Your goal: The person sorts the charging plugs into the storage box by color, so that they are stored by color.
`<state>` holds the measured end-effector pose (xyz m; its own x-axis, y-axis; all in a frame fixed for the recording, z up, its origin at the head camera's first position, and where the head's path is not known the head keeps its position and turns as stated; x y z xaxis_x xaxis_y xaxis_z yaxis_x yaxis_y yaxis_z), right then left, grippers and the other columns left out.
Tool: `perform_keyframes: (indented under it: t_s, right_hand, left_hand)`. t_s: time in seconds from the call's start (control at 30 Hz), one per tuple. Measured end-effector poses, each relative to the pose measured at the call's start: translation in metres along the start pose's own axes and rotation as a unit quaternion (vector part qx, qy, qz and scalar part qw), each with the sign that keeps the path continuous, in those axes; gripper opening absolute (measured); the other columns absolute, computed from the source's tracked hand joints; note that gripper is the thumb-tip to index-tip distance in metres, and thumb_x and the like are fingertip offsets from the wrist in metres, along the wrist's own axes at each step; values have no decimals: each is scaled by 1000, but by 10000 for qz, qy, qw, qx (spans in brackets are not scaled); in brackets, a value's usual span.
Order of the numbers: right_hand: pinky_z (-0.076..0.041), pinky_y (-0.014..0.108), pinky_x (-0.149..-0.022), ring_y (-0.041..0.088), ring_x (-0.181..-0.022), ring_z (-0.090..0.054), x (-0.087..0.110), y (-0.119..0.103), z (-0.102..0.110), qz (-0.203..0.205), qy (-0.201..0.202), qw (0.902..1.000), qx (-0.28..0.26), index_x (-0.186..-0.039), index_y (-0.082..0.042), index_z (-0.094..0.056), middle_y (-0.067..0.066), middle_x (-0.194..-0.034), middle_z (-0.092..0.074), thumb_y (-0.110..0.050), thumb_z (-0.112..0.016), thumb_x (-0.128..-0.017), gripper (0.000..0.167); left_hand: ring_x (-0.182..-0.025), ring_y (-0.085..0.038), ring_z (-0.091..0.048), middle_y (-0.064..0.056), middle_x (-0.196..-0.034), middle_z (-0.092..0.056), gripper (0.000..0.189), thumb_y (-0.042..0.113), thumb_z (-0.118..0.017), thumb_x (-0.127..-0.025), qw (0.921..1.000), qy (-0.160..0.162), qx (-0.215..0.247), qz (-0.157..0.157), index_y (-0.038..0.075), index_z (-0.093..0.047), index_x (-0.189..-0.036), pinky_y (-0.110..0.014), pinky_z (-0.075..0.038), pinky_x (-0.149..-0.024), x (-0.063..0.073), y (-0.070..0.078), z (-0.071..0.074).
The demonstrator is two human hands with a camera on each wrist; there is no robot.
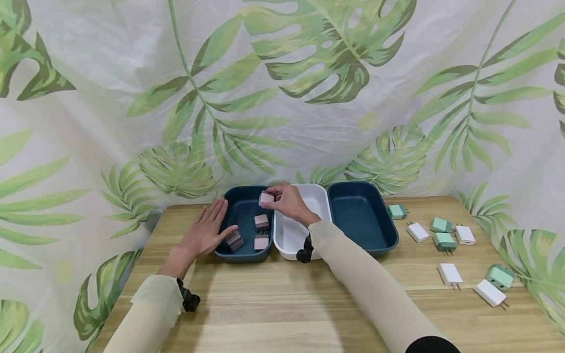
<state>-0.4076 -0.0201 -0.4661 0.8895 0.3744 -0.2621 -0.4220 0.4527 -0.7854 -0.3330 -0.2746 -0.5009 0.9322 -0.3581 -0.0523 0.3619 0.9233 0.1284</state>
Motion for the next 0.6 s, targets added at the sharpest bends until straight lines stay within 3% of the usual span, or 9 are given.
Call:
perform_keyframes:
  t_s: [0.3, 0.47, 0.6]
  right_hand:
    - [-62, 30, -82, 23, -99, -72, -1, 2, -4, -72, 1, 10000, -5, -130, -4, -74, 11, -119, -69, -27, -89, -88, 50]
    - [-62, 38, -91, 35, -112, -71, 0, 2, -4, 15, -58, 10000, 9, -135, 2, -70, 17, -130, -68, -25, -88, -90, 55]
    - [-62, 37, -91, 34, -116, -70, 3, 0, -1, 52, -102, 9999, 50, -135, 1, -70, 16, -132, -67, -25, -87, -91, 54]
  left_hand:
    - [-163, -40, -12, -21, -177, -11, 92, 64, -41, -109, 10000, 18, -49, -28, 2, -11, -170, -59, -9, -130, 1, 2, 2]
    - [-163, -40, -12, -21, -177, -11, 92, 64, -41, -109, 10000, -16, -59, -21, 1, -13, -170, -60, -10, -130, 1, 4, 3]
    - [-163, -40, -11, -21, -177, -10, 92, 64, -41, -109, 9999, -57, -94, -7, 2, -11, -170, -60, -9, -130, 2, 3, 3]
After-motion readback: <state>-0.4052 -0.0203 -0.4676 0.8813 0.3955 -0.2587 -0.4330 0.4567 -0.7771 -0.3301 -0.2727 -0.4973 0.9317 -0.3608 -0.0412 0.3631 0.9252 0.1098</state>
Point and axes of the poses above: each hand's wrist, its own x-axis away from the middle knuckle, its own z-axis out of the back of the hand, y = z × x, the point moved 6 cm from there along -x, towards the middle knuckle
